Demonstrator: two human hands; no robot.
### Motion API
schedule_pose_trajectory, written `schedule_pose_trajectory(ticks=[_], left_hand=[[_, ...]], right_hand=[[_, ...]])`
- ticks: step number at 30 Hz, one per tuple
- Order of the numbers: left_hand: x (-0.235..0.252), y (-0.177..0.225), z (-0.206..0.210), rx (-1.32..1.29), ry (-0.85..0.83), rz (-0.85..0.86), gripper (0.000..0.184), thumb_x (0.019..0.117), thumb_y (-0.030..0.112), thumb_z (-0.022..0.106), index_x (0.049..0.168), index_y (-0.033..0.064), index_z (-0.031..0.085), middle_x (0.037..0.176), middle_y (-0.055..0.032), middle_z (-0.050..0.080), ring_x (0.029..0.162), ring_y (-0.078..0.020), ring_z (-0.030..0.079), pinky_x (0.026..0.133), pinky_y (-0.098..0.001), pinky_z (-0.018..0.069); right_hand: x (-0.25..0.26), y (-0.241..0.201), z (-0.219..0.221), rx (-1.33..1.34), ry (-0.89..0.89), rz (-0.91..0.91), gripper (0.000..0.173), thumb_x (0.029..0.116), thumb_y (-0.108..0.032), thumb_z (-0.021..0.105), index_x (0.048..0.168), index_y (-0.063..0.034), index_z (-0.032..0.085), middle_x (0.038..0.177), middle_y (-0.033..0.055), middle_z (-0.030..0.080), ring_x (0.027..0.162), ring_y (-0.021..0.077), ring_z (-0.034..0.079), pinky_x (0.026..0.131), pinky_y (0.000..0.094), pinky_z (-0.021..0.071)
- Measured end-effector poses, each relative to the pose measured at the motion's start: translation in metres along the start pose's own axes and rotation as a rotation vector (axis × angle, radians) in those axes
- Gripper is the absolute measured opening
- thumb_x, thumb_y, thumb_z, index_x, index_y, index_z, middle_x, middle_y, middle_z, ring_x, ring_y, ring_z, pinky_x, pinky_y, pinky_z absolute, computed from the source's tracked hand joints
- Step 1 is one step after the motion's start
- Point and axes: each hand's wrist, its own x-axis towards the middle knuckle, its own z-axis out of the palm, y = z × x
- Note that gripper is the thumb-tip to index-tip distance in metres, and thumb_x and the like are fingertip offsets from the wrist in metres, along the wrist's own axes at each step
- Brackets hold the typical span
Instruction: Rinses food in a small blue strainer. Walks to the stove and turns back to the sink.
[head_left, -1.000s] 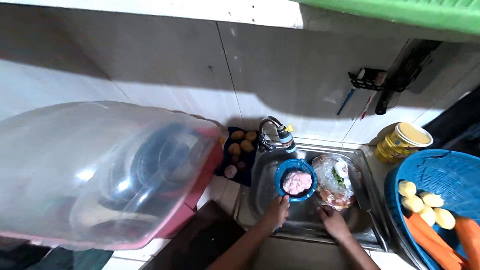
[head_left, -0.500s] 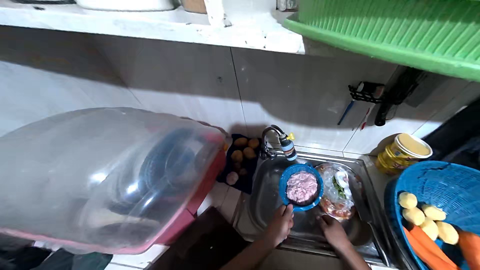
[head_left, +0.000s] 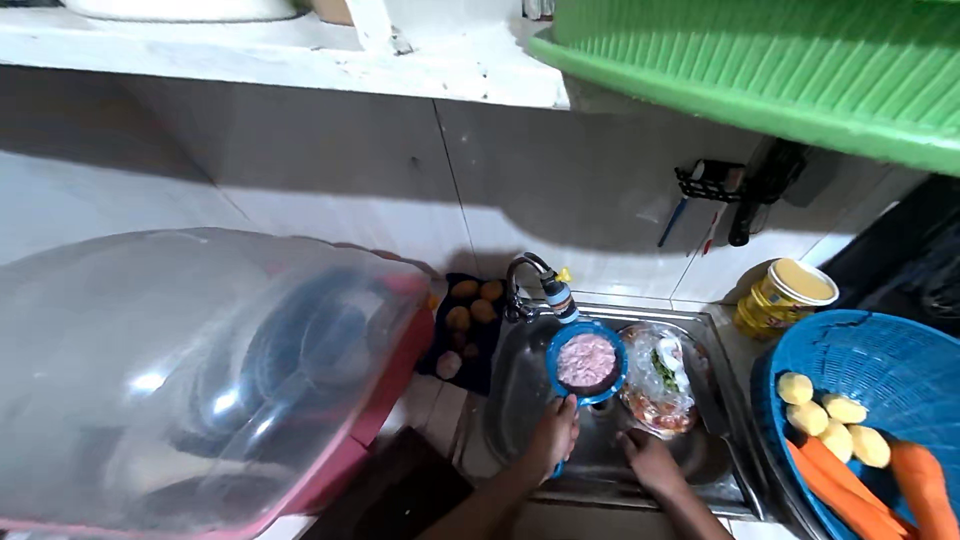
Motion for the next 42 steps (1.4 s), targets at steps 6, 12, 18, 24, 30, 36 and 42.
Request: schedule_pose_trajectory(ticks=[6,12,18,24,30,36,42], left_hand=[[-0.002,-0.007,-0.020,0.002,0.023,-0.015,0.056,0.1020,0.067,0.041,0.118,0.0172,0.060,0.069,-0.0042,0.053,0.053,-0.0176,0.051,0.050,-0.0377,0.0500],[0.012,0.025,-0.016,-0.037,-0.014,-0.070,0.055,0.1034,0.066,0.039,0.117,0.0164,0.060,0.068,-0.0035,0.051,0.053,-0.0168,0.050,0.051,-0.0382,0.0508],[0.024,0.048,-0.017,-0.028,-0.052,-0.182,0.050,0.1056,0.059,0.040,0.119,0.0148,0.060,0.074,-0.0037,0.056,0.056,-0.0161,0.055,0.052,-0.0366,0.0532],[0.026,0.010,0.005,-0.197,0.053,-0.226,0.044,0.1075,0.053,0.038,0.109,0.0140,0.059,0.069,-0.0007,0.049,0.053,-0.0137,0.048,0.050,-0.0332,0.0483],[0.049,-0.032,0.010,-0.149,0.082,-0.202,0.042,0.1052,0.054,0.042,0.109,0.0163,0.059,0.068,-0.0013,0.048,0.052,-0.0151,0.046,0.049,-0.0358,0.0473],[0.014,0.006,0.004,-0.053,0.067,-0.199,0.043,0.1049,0.055,0.045,0.115,0.0164,0.060,0.071,-0.0029,0.053,0.054,-0.0159,0.051,0.050,-0.0355,0.0492],[-0.003,0.030,-0.016,0.091,0.008,-0.190,0.046,0.1055,0.053,0.044,0.123,0.0144,0.060,0.079,-0.0064,0.061,0.059,-0.0189,0.058,0.053,-0.0384,0.0539]], right_hand=[[-0.014,-0.016,0.006,-0.058,-0.003,0.010,0.054,0.0902,-0.078,0.049,0.108,-0.0317,0.071,0.093,-0.0031,0.075,0.082,0.0164,0.072,0.074,0.0518,0.0622],[-0.017,-0.038,0.007,-0.124,-0.036,-0.004,0.054,0.0898,-0.078,0.049,0.106,-0.0320,0.072,0.094,-0.0032,0.075,0.085,0.0168,0.073,0.077,0.0535,0.0618],[-0.017,-0.036,0.007,-0.207,-0.048,0.004,0.041,0.0943,-0.066,0.052,0.110,-0.0328,0.071,0.099,-0.0023,0.075,0.088,0.0181,0.073,0.078,0.0537,0.0614],[-0.006,-0.029,0.003,-0.217,-0.005,-0.060,0.030,0.0926,-0.056,0.061,0.106,-0.0321,0.074,0.099,-0.0045,0.075,0.089,0.0141,0.073,0.082,0.0480,0.0622],[0.002,-0.013,-0.001,-0.332,-0.026,-0.082,0.022,0.0906,-0.048,0.066,0.103,-0.0313,0.074,0.097,-0.0037,0.076,0.087,0.0151,0.073,0.079,0.0488,0.0626],[-0.005,-0.037,-0.011,-0.352,-0.037,-0.076,0.032,0.0800,-0.049,0.076,0.103,-0.0279,0.069,0.091,-0.0028,0.073,0.081,0.0176,0.072,0.072,0.0518,0.0623],[-0.012,-0.034,-0.016,-0.535,-0.061,-0.107,0.048,0.0767,-0.045,0.078,0.122,-0.0308,0.068,0.122,0.0066,0.070,0.103,0.0306,0.070,0.082,0.0623,0.0588]])
